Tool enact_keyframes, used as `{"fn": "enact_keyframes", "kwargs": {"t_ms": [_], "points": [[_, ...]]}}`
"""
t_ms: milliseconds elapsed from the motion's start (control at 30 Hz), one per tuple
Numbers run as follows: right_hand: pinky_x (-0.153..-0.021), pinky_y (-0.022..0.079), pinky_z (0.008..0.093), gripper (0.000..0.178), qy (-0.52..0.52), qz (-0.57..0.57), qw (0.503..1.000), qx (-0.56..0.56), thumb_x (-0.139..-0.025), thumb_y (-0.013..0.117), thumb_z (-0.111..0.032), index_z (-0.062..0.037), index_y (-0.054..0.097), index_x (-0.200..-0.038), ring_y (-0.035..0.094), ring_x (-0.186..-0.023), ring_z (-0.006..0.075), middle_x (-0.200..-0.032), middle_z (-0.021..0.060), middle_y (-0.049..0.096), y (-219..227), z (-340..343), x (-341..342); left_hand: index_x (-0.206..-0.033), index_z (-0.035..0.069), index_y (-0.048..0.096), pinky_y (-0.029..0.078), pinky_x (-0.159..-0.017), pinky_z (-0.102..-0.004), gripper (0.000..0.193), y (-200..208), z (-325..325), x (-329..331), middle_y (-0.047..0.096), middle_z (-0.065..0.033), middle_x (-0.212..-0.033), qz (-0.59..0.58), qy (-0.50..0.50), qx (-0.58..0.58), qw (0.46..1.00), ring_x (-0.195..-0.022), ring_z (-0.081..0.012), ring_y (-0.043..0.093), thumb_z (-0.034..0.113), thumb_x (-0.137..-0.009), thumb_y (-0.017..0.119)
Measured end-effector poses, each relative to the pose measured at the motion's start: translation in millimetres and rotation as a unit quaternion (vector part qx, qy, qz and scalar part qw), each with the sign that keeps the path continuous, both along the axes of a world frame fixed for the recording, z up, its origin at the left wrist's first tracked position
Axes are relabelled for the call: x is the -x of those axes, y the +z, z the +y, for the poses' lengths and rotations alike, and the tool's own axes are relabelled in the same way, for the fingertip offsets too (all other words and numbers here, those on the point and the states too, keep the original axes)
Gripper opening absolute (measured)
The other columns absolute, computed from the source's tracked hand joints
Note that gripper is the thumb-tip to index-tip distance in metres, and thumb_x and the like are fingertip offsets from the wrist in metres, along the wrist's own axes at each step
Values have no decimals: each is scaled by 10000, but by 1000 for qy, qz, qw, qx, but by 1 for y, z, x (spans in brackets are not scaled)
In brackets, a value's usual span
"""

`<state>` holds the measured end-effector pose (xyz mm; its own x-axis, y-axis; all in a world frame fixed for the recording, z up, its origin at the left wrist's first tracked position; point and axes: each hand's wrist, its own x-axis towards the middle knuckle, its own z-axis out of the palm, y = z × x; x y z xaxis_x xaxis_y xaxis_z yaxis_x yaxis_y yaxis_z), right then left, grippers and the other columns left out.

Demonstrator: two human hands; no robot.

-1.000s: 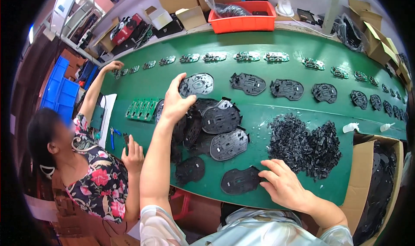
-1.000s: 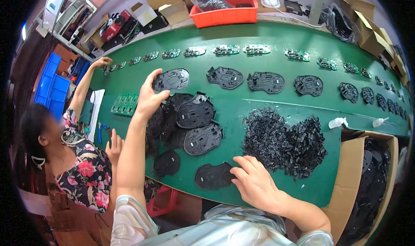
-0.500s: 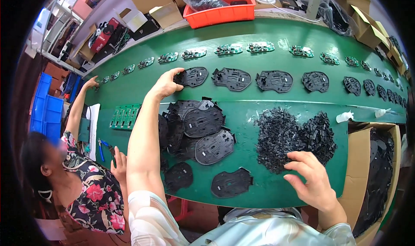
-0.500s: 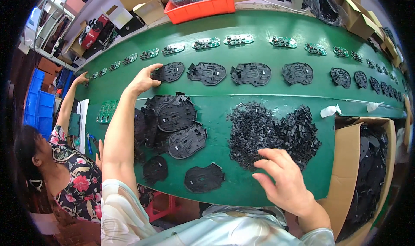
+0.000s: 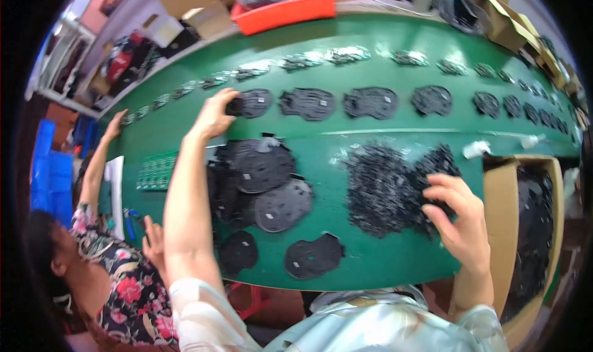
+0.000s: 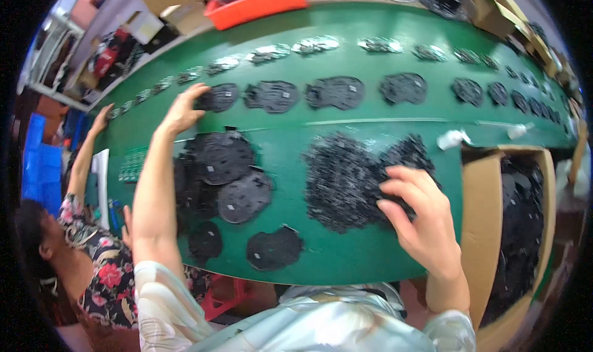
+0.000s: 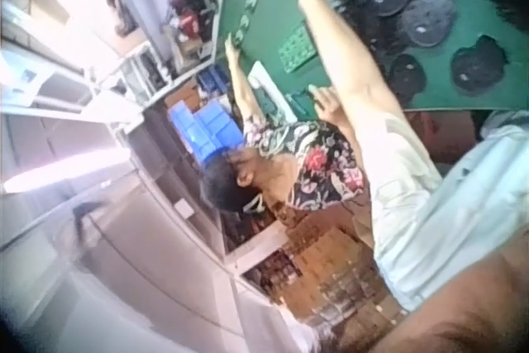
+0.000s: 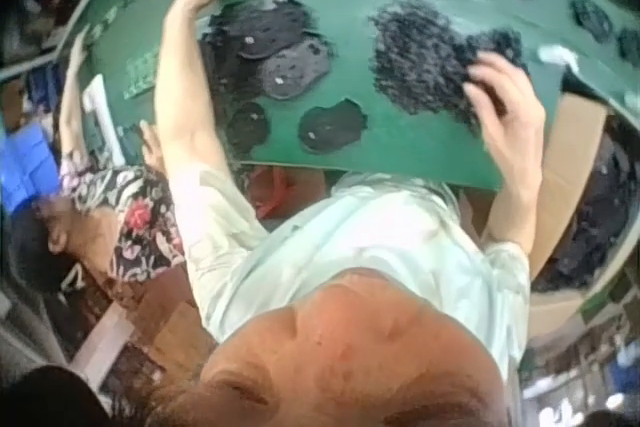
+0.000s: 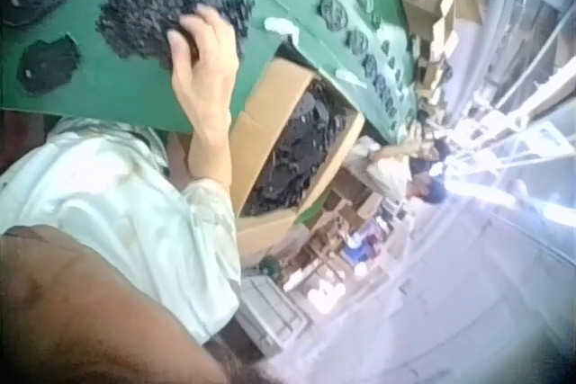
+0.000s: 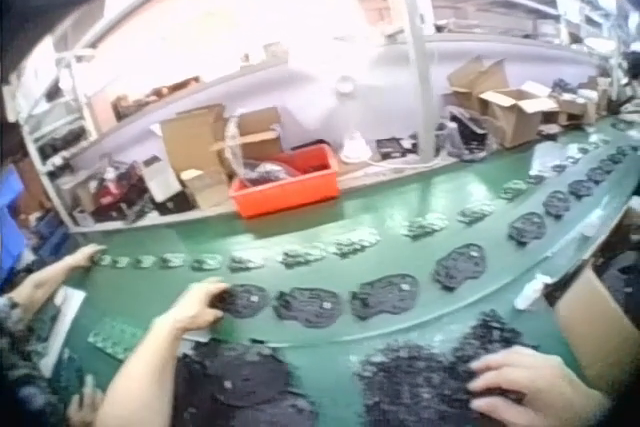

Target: The person assembles computer mouse components by hand, attaching small plastic components to mouse bases on a factory line.

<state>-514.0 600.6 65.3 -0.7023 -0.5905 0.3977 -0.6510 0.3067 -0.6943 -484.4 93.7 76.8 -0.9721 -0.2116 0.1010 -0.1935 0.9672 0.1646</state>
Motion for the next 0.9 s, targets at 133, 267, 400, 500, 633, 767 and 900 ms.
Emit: {"fn": "enact_keyframes", "kwargs": {"t_ms": [133, 267, 400, 500, 633, 767, 900], "points": [[-788, 498, 365, 149, -62, 14, 998, -1, -783, 693, -26, 4, 642, -921, 628, -910, 329, -989, 160, 655, 17, 6, 12, -1270, 89, 557, 370, -1076, -415, 571, 28, 40, -31, 468, -125, -1404, -1, 80, 165, 983, -1274, -334, 447, -33, -725, 673], [-688, 488, 365, 82, -154, 20, 988, -8, -782, 690, -31, -15, 665, -859, 624, -752, 295, -805, 127, 651, 24, 11, 28, -1241, 28, 547, 378, -1029, -420, 472, 38, 114, -67, 526, -163, -1315, 122, -43, 101, 986, -1230, -352, 472, -52, -779, 608], [-685, 477, 364, 88, -158, 26, 986, -38, -776, 695, -51, -16, 671, -852, 611, -760, 299, -773, 126, 634, 20, 4, 37, -1098, -2, 635, 406, -975, -426, 321, 24, 198, -129, 639, -165, -1095, 225, -71, -11, 972, -1065, -345, 583, -25, -778, 638], [-717, 471, 385, 89, -134, 69, 984, -92, -779, 689, -72, -18, 674, -848, 602, -797, 303, -763, 125, 625, 11, -3, 53, -1040, 25, 656, 419, -887, -426, 244, -5, 239, -166, 645, -114, -1038, 225, -83, -64, 969, -956, -304, 599, 77, -803, 682], [-771, 477, 416, 93, -127, 45, 977, -168, -756, 678, -98, -20, 690, -806, 601, -848, 329, -789, 147, 632, 0, -14, 77, -1062, 32, 644, 394, -884, -435, 282, -45, 262, -189, 635, -104, -1052, 226, -53, -100, 968, -971, -293, 583, 191, -833, 688], [-816, 479, 421, 92, -104, -6, 962, -252, -749, 671, -85, -19, 700, -806, 598, -903, 331, -808, 161, 647, 8, -23, 84, -1070, 22, 635, 395, -893, -432, 290, -71, 266, -199, 623, -114, -1086, 260, -32, -113, 958, -993, -308, 569, 201, -846, 675], [-812, 477, 400, 77, -113, 42, 965, -233, -763, 662, -71, -26, 695, -816, 598, -902, 315, -823, 145, 645, 2, -10, 75, -1041, 10, 644, 427, -885, -437, 251, -75, 267, -195, 618, -130, -1094, 288, -7, -146, 946, -1004, -322, 557, 167, -845, 662]]}}
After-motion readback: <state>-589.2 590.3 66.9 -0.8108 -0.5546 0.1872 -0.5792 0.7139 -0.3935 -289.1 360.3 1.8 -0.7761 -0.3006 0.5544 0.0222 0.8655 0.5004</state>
